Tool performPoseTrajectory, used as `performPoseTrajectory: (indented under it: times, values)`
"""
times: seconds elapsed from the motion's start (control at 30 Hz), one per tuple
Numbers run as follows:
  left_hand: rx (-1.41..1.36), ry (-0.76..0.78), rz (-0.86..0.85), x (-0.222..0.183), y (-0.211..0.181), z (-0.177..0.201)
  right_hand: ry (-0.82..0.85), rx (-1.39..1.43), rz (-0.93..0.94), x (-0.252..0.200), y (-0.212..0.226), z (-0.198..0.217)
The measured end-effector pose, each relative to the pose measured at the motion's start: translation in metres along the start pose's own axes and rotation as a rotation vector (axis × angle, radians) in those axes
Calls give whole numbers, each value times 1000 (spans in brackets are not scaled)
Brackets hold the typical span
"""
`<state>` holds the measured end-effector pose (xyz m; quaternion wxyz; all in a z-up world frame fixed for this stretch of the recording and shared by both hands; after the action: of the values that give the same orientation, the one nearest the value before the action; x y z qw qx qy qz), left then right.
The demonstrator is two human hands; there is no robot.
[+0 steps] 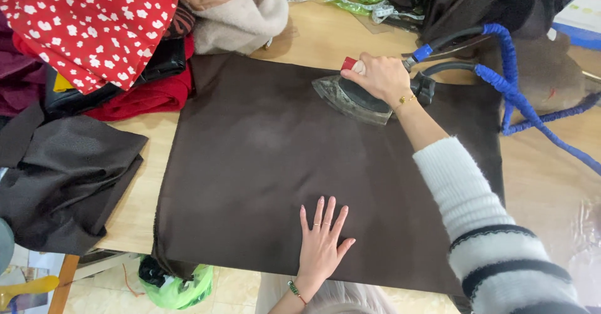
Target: Ironing a piece of brown fabric on a workbench using a steam iron
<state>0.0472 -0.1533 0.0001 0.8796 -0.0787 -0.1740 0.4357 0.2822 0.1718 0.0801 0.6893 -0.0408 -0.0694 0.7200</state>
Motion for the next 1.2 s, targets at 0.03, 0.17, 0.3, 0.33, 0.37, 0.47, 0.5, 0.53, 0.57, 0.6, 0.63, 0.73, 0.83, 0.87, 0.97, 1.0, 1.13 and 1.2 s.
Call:
performPoseTrajectory:
  times: [0.03,0.17,0.3,0.33,0.37,0.47,0.5,0.53,0.57,0.6,0.63,0.73,0.83,0.87,0.97,1.0,1.13,1.2]
  values:
    - [12,0,2,0,0,0,-3,16,37,-2,2,1]
    - [12,17,-1,3,0,3,-16,-19,99,-31,11,-1]
    - [-88,13,-86,4,-5,13,-292,-149,247,-98,37,15]
    - [-145,-26,-141,4,-8,18,-337,-149,277,-116,46,21]
    - [-201,-64,-198,3,-10,24,-382,-147,303,-134,55,25]
    - [-268,-75,-239,-2,-10,11,-240,-102,269,-185,74,32]
    - [-271,-71,-247,-3,-10,12,-238,-103,260,-196,79,34]
    - [-283,-81,-249,-3,-10,14,-237,-59,287,-207,85,36]
    - [-299,-94,-252,-1,-10,16,-237,-20,314,-217,90,38]
    - [-305,-94,-262,0,-10,16,-236,-26,305,-215,90,36]
    - [-307,-62,-260,-1,-9,15,-223,-10,315,-215,91,34]
    - [-300,-56,-276,1,-9,10,-247,-43,324,-194,91,36]
    - [-314,-75,-294,-3,-12,11,-351,-158,376,-162,89,35]
    - [-341,-78,-306,-3,-12,12,-425,-237,424,-149,89,35]
    - [-319,-68,-317,-5,-12,11,-396,-156,207,-100,77,20]
    - [-319,-64,-316,-6,-13,11,-393,-153,206,-90,76,19]
    - [-305,-46,-322,-5,-12,9,-307,-68,76,-52,64,5]
    - [-279,-58,-319,-7,-12,9,-356,-72,23,-51,64,0]
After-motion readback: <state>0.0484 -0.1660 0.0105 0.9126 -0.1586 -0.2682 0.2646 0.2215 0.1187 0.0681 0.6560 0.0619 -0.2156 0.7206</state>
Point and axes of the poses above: each hand's wrist, its own x-axis towards the middle knuckle, its own z-axis out of the back of the hand, y = z × x, the point moved 5 cm from there along x, towards the middle knuckle, and after that the axes turned 5 degrees about -x, right-handed, at the moved point
